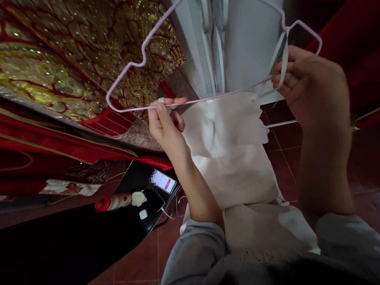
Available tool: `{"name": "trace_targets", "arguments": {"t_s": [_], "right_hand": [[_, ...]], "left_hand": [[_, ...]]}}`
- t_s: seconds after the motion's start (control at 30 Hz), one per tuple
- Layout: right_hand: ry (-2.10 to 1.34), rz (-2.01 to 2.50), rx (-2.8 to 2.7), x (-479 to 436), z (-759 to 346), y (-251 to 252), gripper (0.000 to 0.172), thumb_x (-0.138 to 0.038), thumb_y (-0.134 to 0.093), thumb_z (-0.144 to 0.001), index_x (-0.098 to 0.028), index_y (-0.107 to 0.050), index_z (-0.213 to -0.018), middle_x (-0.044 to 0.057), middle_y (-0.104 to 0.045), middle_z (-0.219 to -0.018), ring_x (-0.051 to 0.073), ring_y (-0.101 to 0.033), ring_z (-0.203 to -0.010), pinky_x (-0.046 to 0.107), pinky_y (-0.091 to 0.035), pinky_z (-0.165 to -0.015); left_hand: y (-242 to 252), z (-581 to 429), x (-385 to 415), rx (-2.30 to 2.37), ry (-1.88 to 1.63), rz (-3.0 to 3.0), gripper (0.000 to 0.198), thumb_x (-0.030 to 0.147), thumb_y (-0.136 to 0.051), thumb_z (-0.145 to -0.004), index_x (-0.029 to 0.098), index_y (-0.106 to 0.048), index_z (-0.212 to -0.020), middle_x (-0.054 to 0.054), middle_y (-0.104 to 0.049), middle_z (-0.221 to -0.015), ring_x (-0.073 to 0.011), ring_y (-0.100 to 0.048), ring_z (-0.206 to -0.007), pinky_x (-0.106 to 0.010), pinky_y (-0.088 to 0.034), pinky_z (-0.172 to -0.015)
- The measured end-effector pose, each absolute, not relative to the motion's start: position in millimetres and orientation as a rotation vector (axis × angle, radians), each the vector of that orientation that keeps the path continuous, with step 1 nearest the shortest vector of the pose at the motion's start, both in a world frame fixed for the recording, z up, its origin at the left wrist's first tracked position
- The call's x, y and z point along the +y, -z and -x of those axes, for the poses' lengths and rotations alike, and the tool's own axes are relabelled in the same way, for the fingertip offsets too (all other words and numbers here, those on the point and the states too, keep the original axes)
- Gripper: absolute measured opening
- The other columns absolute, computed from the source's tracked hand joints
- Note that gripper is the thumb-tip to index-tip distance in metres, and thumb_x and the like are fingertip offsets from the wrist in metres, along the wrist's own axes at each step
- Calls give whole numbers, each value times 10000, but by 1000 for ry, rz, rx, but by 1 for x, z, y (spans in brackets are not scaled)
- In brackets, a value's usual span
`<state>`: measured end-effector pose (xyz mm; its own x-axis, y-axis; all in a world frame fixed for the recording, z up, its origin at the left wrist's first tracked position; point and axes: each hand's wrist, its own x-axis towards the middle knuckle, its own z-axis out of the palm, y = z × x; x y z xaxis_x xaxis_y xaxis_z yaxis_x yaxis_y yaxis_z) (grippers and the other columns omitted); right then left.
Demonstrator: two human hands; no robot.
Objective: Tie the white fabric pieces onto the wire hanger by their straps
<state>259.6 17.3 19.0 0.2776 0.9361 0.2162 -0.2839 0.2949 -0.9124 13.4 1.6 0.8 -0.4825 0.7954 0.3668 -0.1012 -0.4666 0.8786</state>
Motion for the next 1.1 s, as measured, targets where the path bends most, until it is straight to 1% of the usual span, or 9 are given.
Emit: {"name": "trace_targets", "arguments": {"t_s": [0.2, 0.33, 0.43, 0.6, 0.7, 0.8, 0.97, 1.03, 1.1], "right_hand": [[-958, 823, -1115, 24, -257, -44, 401, -37, -572, -655, -209, -813, -925, 25, -774, -814, 139, -686, -656, 323, -611, -683], [-562, 701, -1113, 52, -273, -41, 526, 54, -624, -753, -265, -802, -1132, 10, -790, -1204, 196, -765, -1111, 252, -627, -719], [-324, 675, -1032, 61, -297, -18, 469, 28, -733, -784, -313, -818, -1094, -59, -793, -1199, 203, -701, -1296, 274, -615, -930], [-97, 828, -978, 34, -296, 9, 209, -259, -763, -905, -364, -818, -1077, -46, -806, -1015, 174, -769, -957, 344, -600, -849], [-293, 923, -1314, 17, -271, 7, 220, -317, -822, -856, -362, -820, -1071, 2, -774, -1005, 151, -689, -818, 373, -589, -831], [-408, 1009, -1526, 11, -252, 4, 247, -373, -889, -760, -309, -818, -987, 13, -708, -956, 91, -501, -609, 348, -551, -662], [-390, 1063, -1583, 9, -248, 16, 270, -435, -817, -795, -315, -761, -1030, 12, -652, -1090, 64, -436, -573, 335, -540, -608], [-402, 1081, -1626, 8, -249, 22, 336, -445, -799, -800, -343, -753, -1116, 26, -655, -1166, 78, -456, -597, 348, -552, -624], [-416, 1083, -1656, 8, -250, 27, 406, -464, -783, -807, -362, -737, -1196, 36, -653, -1213, 90, -478, -614, 354, -553, -627]], "left_hand": [[5, -11, 6, 1040, -2022, -1141, 349, 564, -604, -1017, 243, -568, -885, -24, -737, -840, -105, -263, -440, -319, -203, -464], [6, -9, 5, 1020, -2016, -1156, 343, 544, -605, -1025, 231, -576, -887, -38, -747, -852, -94, -249, -425, -309, -182, -439], [6, -9, 4, 1073, -2002, -1172, 382, 591, -590, -1025, 233, -581, -892, -37, -749, -861, -96, -263, -432, -308, -220, -442], [5, -14, 4, 1116, -1971, -1117, 338, 525, -533, -1070, 237, -582, -900, -39, -758, -883, -107, -278, -437, -315, -234, -449], [5, -19, 2, 1038, -1964, -1089, 321, 513, -553, -1053, 231, -572, -899, -49, -761, -880, -99, -249, -430, -320, -175, -447], [9, -18, -3, 1050, -1921, -1120, 321, 541, -602, -1010, 234, -602, -916, -62, -777, -951, -90, -292, -446, -320, -199, -457], [25, 9, -4, 1252, -2228, -1056, 133, 261, -588, -969, 224, -706, -920, -49, -775, -1062, -93, -411, -519, -297, -271, -479], [26, 24, -1, 1355, -2463, -968, 147, 202, -588, -945, 219, -734, -939, -43, -769, -1067, -120, -547, -635, -299, -367, -535], [21, 38, 4, 1382, -2583, -1030, 134, 216, -636, -949, 243, -748, -1017, -33, -767, -1130, -192, -686, -946, -353, -506, -724]]}}
